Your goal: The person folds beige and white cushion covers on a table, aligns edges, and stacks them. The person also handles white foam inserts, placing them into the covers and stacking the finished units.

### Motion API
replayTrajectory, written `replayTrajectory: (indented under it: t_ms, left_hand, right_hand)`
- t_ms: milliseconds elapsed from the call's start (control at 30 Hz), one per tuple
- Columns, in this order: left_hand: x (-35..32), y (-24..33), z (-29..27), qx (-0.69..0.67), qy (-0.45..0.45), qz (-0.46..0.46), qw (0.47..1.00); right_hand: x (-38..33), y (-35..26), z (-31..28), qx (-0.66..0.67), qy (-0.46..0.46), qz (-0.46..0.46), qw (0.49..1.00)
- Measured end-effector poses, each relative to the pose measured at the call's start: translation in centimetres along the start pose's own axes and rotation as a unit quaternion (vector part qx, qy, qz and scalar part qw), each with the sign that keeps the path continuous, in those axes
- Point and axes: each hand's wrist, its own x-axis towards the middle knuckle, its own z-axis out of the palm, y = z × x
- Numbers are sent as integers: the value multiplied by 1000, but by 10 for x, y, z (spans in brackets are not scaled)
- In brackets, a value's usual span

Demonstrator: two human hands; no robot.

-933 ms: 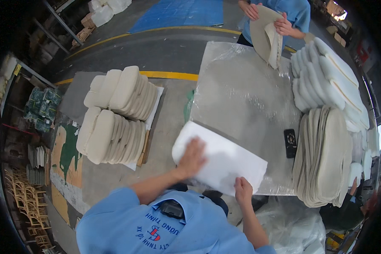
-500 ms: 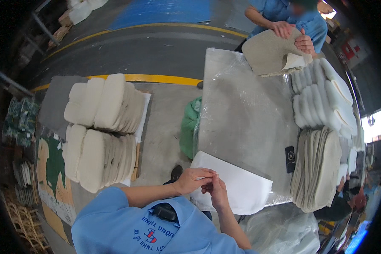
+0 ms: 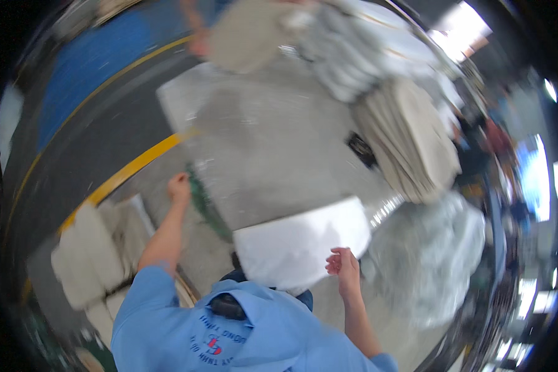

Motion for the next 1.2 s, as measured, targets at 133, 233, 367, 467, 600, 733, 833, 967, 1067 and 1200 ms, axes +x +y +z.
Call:
replayTrajectory:
  t_ms: [133,233,367,467,600,733,833,967,1067,1200]
  left_hand:
    - [0,27,18,124,-266,33,955]
    - [-3,42,7,163,-246,-12,955]
    - [-27,56,-9,94,-191,2,977]
    - [-50,56,-28,-4,-134,-20,991]
    - [-107,32,-63,-173,-195,-190,947]
    - [-194,2,-79,-239,-244,-232,911]
    - [-246,3,-66,-286,-280,-279,873]
    - [-288,29,-35,-335,-294,-276,851]
    - [-300,56,-27,-362,-266,-233,863]
    - [-314,77,-10,-350,-224,-190,890]
  right_hand:
    - [-43,31,-42,22,97,33,995]
    - [-67,57,-62,58,133,68,987]
    - [-71,90,-70,68,154,120,978]
    - [-52,90,-84,64,160,104,980]
    - [-7,76,-124,66,168,28,983]
    - [64,56,-163,61,201,-19,978]
    - [114,50,-177,-2,211,-70,975]
    - [165,49,-183,-109,133,-68,983]
    - [179,52,-166,-139,87,-79,983]
    - [178,47,-162,-115,54,-82,988]
